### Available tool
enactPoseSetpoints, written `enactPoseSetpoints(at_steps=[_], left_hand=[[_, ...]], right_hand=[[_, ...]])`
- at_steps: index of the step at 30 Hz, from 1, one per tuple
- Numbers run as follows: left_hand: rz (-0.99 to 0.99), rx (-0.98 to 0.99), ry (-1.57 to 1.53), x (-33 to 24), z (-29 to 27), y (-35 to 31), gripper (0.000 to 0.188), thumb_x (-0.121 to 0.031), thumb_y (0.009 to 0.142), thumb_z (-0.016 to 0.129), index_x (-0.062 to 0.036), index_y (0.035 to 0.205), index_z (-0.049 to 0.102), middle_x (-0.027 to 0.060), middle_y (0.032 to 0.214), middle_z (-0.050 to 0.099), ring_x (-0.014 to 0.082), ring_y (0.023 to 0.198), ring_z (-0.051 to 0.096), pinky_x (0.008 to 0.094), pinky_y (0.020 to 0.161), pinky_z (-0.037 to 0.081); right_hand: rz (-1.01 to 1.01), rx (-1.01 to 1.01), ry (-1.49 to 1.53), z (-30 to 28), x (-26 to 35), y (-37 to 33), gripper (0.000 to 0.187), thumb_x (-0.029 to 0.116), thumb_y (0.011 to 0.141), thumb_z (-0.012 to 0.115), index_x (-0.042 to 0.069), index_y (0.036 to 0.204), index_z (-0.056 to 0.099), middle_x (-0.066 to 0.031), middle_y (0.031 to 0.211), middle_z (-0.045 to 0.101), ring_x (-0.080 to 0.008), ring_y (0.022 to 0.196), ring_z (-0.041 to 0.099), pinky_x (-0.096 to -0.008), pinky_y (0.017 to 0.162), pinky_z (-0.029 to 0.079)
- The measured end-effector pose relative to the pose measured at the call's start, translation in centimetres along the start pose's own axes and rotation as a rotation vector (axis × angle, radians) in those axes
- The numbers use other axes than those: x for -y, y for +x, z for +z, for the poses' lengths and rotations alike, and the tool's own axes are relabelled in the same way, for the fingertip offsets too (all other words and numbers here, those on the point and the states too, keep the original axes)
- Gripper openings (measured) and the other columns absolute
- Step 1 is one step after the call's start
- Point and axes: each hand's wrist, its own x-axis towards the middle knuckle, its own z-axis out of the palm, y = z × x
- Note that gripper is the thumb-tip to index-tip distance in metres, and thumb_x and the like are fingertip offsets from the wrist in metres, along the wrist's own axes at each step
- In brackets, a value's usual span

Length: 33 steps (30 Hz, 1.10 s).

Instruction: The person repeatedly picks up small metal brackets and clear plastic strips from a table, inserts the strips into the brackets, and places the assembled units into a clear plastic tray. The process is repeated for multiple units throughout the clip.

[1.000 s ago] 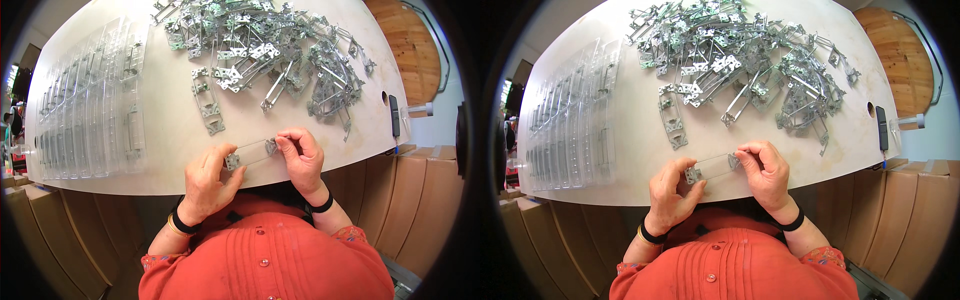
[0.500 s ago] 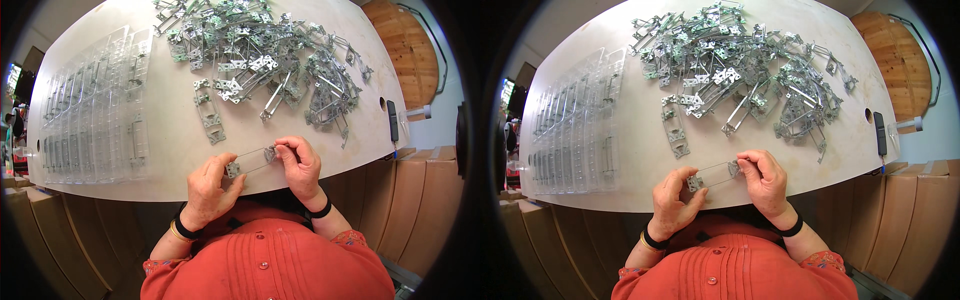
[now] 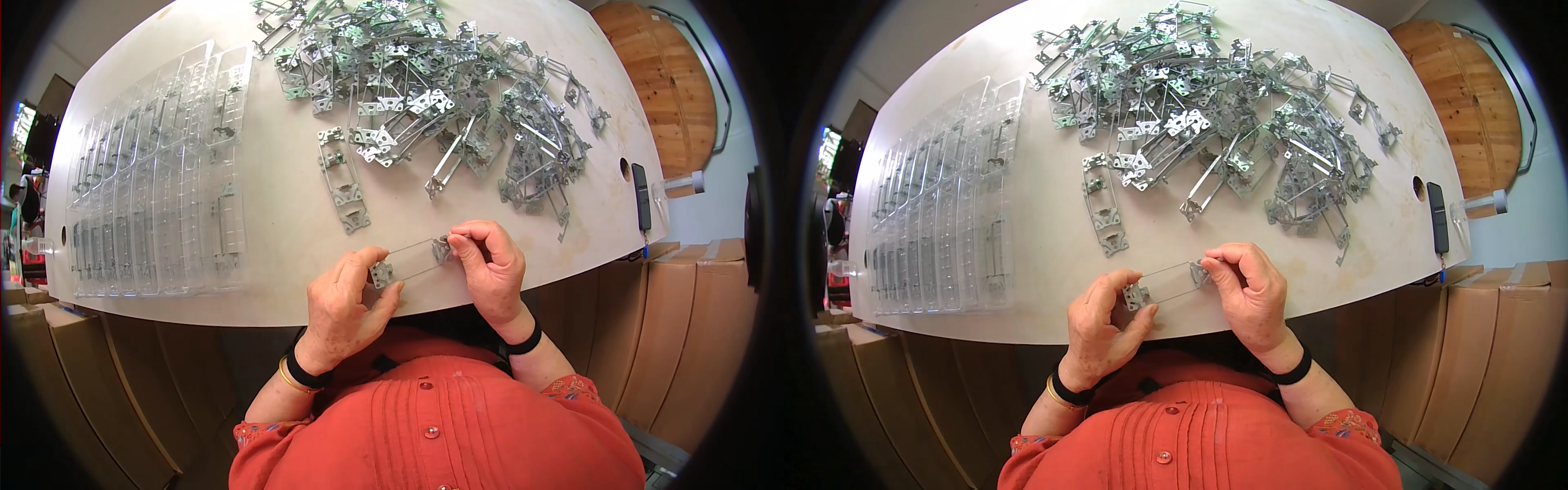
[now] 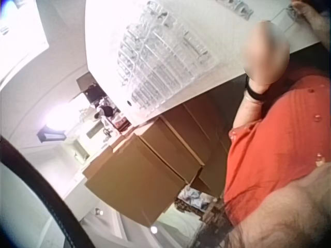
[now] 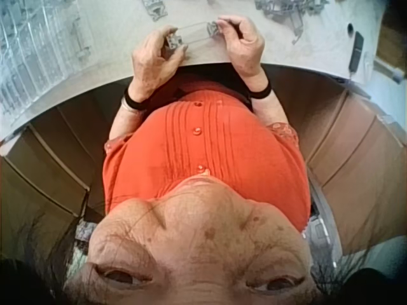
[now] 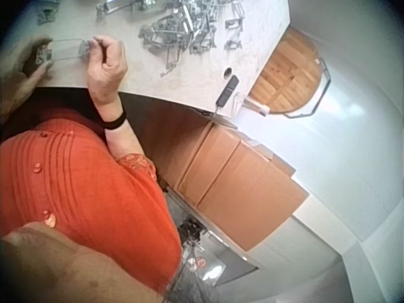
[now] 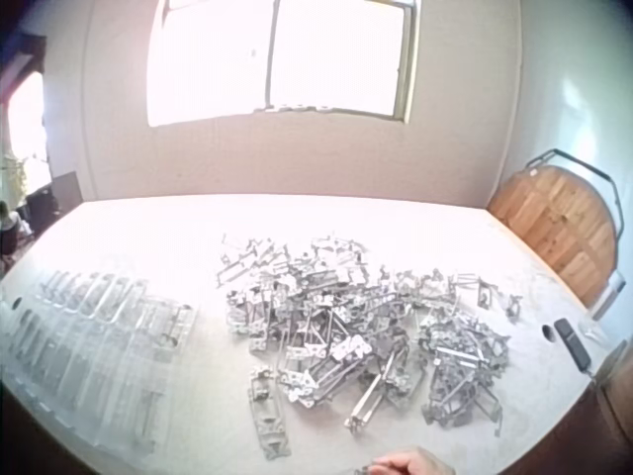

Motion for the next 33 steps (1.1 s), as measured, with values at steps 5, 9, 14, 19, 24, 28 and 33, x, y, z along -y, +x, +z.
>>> enactPoseSetpoints(at_steps=[5,9,14,19,24,28,33], left_hand=[[-0.013,0.006,-0.001,-0.1,0.0,-0.1,0.044,-0.004,0.079,0.088,0.0004,0.118,0.068,0.0122,0.093,0.069,0.0234,0.071,0.065,0.0336,0.064,0.053],[-0.007,-0.002,0.002,-0.1,0.0,0.0,0.044,-0.003,0.079,0.088,0.0004,0.118,0.068,0.0115,0.093,0.069,0.0222,0.071,0.065,0.033,0.063,0.053],[0.0,-0.008,-0.001,0.0,0.1,0.0,0.044,-0.003,0.079,0.088,0.0005,0.118,0.068,0.0114,0.093,0.068,0.0214,0.071,0.064,0.0329,0.063,0.053],[-0.005,-0.012,-0.001,0.0,0.2,-0.1,0.044,-0.002,0.078,0.088,0.0008,0.117,0.068,0.0114,0.093,0.068,0.0219,0.071,0.065,0.033,0.064,0.054],[0.009,-0.018,0.008,-0.1,0.2,0.0,0.046,-0.001,0.076,0.087,-0.0006,0.118,0.068,0.0118,0.093,0.069,0.0262,0.072,0.068,0.0356,0.064,0.056],[0.003,-0.008,0.016,-0.1,0.1,0.0,0.047,-0.001,0.076,0.087,-0.0008,0.118,0.068,0.012,0.094,0.07,0.0263,0.073,0.068,0.0358,0.064,0.056],[0.007,-0.011,0.007,0.0,0.2,-0.1,0.045,-0.002,0.078,0.088,0.0006,0.118,0.068,0.0119,0.094,0.069,0.023,0.072,0.066,0.0336,0.064,0.055]], right_hand=[[-0.008,0.009,-0.039,-0.2,0.2,-0.1,0.009,0.0,0.1,0.076,0.001,0.108,0.073,-0.0057,0.096,0.072,-0.0118,0.079,0.067,-0.0263,0.072,0.055],[0.017,0.004,0.009,-0.1,0.0,-0.1,0.008,0.001,0.1,0.077,0.001,0.106,0.072,-0.0053,0.096,0.072,-0.0111,0.078,0.067,-0.0258,0.072,0.055],[0.036,-0.014,0.054,-0.1,-0.2,-0.2,0.008,0.002,0.1,0.077,0.001,0.105,0.071,-0.0048,0.095,0.071,-0.0101,0.079,0.066,-0.0253,0.072,0.054],[0.038,0.001,0.058,-0.1,-0.3,-0.2,0.009,0.002,0.1,0.078,0.001,0.106,0.071,-0.0046,0.095,0.071,-0.0098,0.079,0.066,-0.0253,0.072,0.055],[0.022,-0.003,0.075,-0.1,-0.6,-0.3,0.01,0.002,0.099,0.078,0.001,0.106,0.071,-0.0045,0.095,0.071,-0.0095,0.079,0.066,-0.0255,0.072,0.055],[0.036,-0.002,0.063,0.0,-0.5,-0.3,0.01,0.002,0.099,0.078,0.001,0.106,0.071,-0.0044,0.095,0.071,-0.0093,0.079,0.066,-0.0254,0.072,0.055],[0.054,0.005,0.067,-0.2,-0.2,-0.2,0.01,0.002,0.099,0.078,0.002,0.106,0.071,-0.0045,0.096,0.072,-0.0094,0.079,0.066,-0.0252,0.073,0.055]])
